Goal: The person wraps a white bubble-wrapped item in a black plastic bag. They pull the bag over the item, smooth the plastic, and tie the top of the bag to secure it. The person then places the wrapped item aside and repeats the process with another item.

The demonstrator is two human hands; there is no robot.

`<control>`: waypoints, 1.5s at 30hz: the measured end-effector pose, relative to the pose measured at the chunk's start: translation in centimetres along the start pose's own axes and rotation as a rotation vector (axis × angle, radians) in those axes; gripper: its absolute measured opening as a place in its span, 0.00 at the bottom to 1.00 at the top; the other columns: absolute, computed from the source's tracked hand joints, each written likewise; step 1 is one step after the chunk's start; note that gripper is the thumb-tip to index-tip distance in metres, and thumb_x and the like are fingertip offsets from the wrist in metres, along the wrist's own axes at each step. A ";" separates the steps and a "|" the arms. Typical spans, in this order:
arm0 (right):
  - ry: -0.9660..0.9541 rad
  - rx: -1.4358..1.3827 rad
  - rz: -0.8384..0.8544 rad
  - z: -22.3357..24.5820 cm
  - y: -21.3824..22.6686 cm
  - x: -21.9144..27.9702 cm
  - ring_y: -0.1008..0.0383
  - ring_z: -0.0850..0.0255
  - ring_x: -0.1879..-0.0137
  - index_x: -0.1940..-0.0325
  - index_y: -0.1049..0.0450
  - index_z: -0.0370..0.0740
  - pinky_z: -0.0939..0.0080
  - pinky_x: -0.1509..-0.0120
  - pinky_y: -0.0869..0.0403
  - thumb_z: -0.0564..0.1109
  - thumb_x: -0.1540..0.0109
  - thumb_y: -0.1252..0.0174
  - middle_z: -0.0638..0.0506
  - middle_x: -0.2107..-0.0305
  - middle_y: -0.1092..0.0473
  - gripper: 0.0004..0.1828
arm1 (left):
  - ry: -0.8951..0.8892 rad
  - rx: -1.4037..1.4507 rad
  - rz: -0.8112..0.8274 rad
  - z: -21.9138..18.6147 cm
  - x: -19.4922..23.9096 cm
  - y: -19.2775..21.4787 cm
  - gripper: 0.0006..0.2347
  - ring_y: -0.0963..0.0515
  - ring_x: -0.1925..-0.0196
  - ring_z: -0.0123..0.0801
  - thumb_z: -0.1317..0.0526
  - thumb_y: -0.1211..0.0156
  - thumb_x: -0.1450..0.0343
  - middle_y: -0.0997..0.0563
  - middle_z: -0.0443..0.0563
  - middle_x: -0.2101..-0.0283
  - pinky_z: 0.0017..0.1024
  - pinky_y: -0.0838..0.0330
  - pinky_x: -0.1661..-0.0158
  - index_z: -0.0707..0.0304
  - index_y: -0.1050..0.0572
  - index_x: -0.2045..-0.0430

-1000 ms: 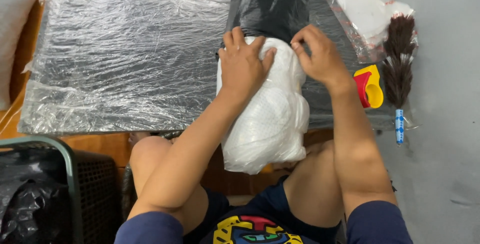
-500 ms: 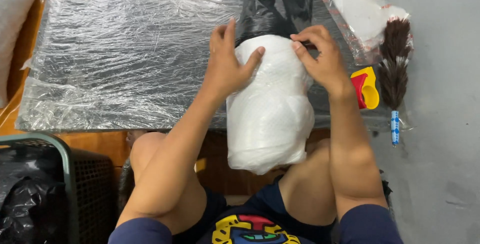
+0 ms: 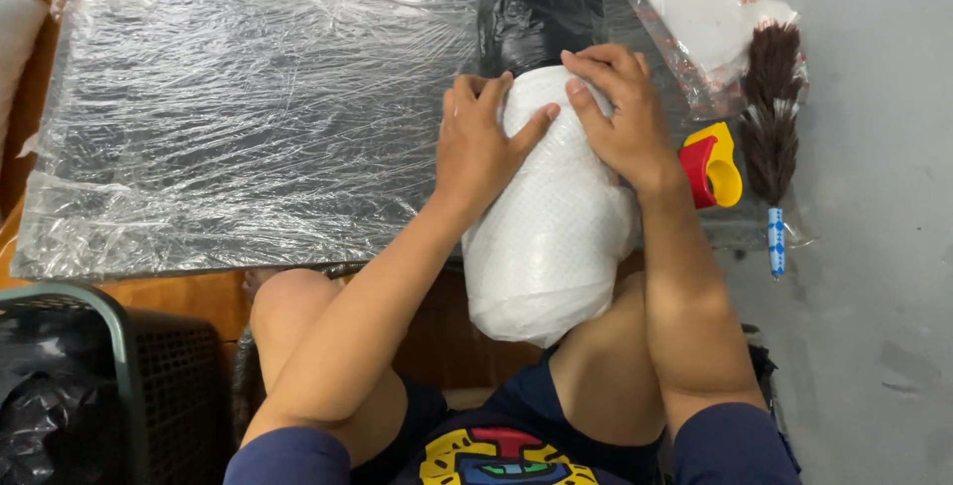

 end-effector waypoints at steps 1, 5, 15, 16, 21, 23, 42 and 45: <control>-0.005 0.000 0.001 -0.2 -0.4 0.0 0.36 0.51 0.39 0.35 0.25 0.40 0.49 0.33 0.35 0.46 0.26 0.48 0.48 0.46 0.32 0.17 | 0.002 0.001 0.005 0.2 -0.1 -0.1 0.31 0.28 0.48 0.48 0.38 0.40 0.31 0.29 0.57 0.52 0.44 0.26 0.54 0.67 0.26 0.43; 0.066 0.042 -0.064 -0.2 -1.6 -0.5 0.34 0.51 0.45 0.42 0.22 0.38 0.50 0.39 0.31 0.42 0.29 0.44 0.46 0.54 0.33 0.13 | 0.018 -0.006 -0.027 0.9 -0.2 0.0 0.25 0.29 0.51 0.52 0.40 0.38 0.31 0.31 0.58 0.56 0.46 0.25 0.64 0.61 0.26 0.53; 0.129 0.032 -0.088 1.1 -1.9 -0.8 0.33 0.52 0.56 0.61 0.29 0.35 0.53 0.48 0.33 0.35 0.34 0.43 0.46 0.65 0.33 0.02 | -0.029 0.011 -0.085 1.5 0.2 -0.2 0.19 0.30 0.55 0.50 0.43 0.34 0.31 0.33 0.54 0.61 0.45 0.29 0.63 0.58 0.31 0.67; 0.131 0.032 -0.088 0.8 -1.8 -0.7 0.33 0.52 0.56 0.61 0.29 0.35 0.53 0.48 0.33 0.35 0.34 0.43 0.46 0.65 0.33 0.02 | -0.029 0.010 -0.087 1.2 0.1 0.6 0.19 0.30 0.55 0.50 0.43 0.34 0.31 0.33 0.54 0.61 0.45 0.29 0.63 0.58 0.31 0.67; -0.044 -0.260 -0.276 -0.9 -1.2 0.4 0.26 0.48 0.49 0.53 0.24 0.36 0.51 0.42 0.29 0.45 0.25 0.51 0.41 0.57 0.29 0.13 | 0.069 0.023 0.125 1.2 -0.5 2.6 0.23 0.24 0.49 0.54 0.40 0.38 0.29 0.29 0.61 0.57 0.48 0.23 0.57 0.62 0.28 0.60; -0.106 -0.201 -0.267 -5.1 -1.2 1.8 0.26 0.47 0.49 0.51 0.24 0.36 0.50 0.42 0.29 0.46 0.24 0.49 0.41 0.58 0.30 0.12 | 0.125 0.049 0.143 1.3 -0.4 3.2 0.24 0.24 0.46 0.54 0.37 0.41 0.29 0.29 0.61 0.54 0.49 0.23 0.55 0.60 0.29 0.59; -0.087 -0.145 -0.162 2.6 -3.8 0.8 0.26 0.51 0.45 0.44 0.20 0.43 0.53 0.40 0.25 0.50 0.30 0.38 0.50 0.55 0.29 0.13 | 0.492 -0.016 0.360 0.4 -1.6 9.9 0.55 0.31 0.35 0.72 0.20 0.54 0.39 0.35 0.79 0.35 0.63 0.35 0.39 0.74 0.50 0.31; -0.146 -0.292 -0.163 1.6 -4.1 0.5 0.26 0.53 0.45 0.44 0.21 0.43 0.57 0.40 0.25 0.49 0.25 0.49 0.49 0.55 0.27 0.14 | 0.429 0.078 0.359 0.6 -1.7 10.5 0.55 0.34 0.31 0.68 0.25 0.43 0.37 0.36 0.81 0.33 0.57 0.38 0.35 0.79 0.52 0.30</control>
Point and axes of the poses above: each hand's wrist, its own x-axis away from the middle knuckle, its own y-axis out of the back of the hand, z = x × y, the point moved 1 cm from there along -x, towards the middle knuckle
